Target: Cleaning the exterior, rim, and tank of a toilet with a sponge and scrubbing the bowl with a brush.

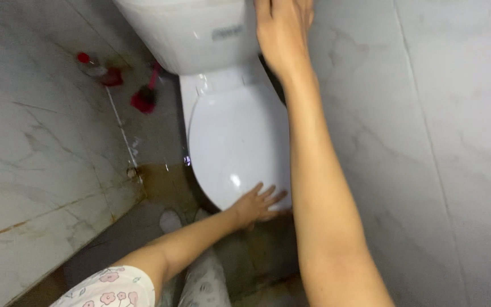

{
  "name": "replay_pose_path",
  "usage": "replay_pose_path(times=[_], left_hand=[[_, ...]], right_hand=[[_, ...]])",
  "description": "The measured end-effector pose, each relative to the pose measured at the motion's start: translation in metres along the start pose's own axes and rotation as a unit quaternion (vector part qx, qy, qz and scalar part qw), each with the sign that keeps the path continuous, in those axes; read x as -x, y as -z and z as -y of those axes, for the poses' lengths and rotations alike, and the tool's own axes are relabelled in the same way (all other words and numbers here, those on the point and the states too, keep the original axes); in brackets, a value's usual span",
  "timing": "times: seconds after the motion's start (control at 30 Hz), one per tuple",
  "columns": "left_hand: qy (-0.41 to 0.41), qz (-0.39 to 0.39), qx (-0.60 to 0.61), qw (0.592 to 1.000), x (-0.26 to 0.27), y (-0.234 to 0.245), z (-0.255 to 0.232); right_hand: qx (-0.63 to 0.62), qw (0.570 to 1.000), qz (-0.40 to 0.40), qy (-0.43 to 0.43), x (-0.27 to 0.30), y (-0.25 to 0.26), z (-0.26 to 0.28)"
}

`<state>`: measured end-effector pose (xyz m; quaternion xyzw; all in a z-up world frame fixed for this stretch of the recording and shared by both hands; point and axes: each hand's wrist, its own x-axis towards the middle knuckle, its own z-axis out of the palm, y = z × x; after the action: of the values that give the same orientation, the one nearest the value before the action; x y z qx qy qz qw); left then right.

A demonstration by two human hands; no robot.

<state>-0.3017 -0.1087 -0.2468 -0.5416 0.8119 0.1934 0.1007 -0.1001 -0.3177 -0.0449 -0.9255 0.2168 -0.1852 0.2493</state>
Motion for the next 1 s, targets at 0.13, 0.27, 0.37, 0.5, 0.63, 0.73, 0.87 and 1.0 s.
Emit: replay_pose_path(times=[0.13, 0.27, 0.37, 0.5, 0.63, 0.73, 0.87, 1.0], left_hand=[[0.012, 0.026, 0.024, 0.999, -0.003, -0.013, -0.002], [0.016, 0.031, 0.012, 0.999, -0.012, -0.018, -0.002], [0.033, 0.043, 0.016, 0.998, -0.005, -0.007, -0.006], [0.032, 0.028, -0.034, 0.999, -0.014, -0.033, -0.011], [0.051, -0.035, -0.087, 0.994, -0.03, -0.064, -0.013], [0.056, -0.027, -0.08, 0.995, -0.033, -0.07, -0.014], [0.063, -0.045, -0.073, 0.994, -0.045, -0.095, -0.014], [0.064, -0.017, -0.123, 0.99, -0.045, -0.088, -0.012]], right_hand=[[-0.088, 0.99, -0.114, -0.01, 0.118, -0.016, -0.055], [-0.119, 0.922, -0.002, -0.369, 0.233, -0.04, -0.111], [-0.137, 0.871, -0.024, -0.472, 0.324, -0.071, -0.159], [-0.137, 0.886, -0.104, -0.431, 0.38, -0.096, -0.18], [-0.171, 0.865, -0.117, -0.457, 0.388, -0.106, -0.188], [-0.173, 0.864, -0.112, -0.459, 0.392, -0.112, -0.196], [-0.192, 0.859, -0.107, -0.462, 0.393, -0.118, -0.199], [-0.191, 0.858, -0.096, -0.468, 0.395, -0.126, -0.202]])
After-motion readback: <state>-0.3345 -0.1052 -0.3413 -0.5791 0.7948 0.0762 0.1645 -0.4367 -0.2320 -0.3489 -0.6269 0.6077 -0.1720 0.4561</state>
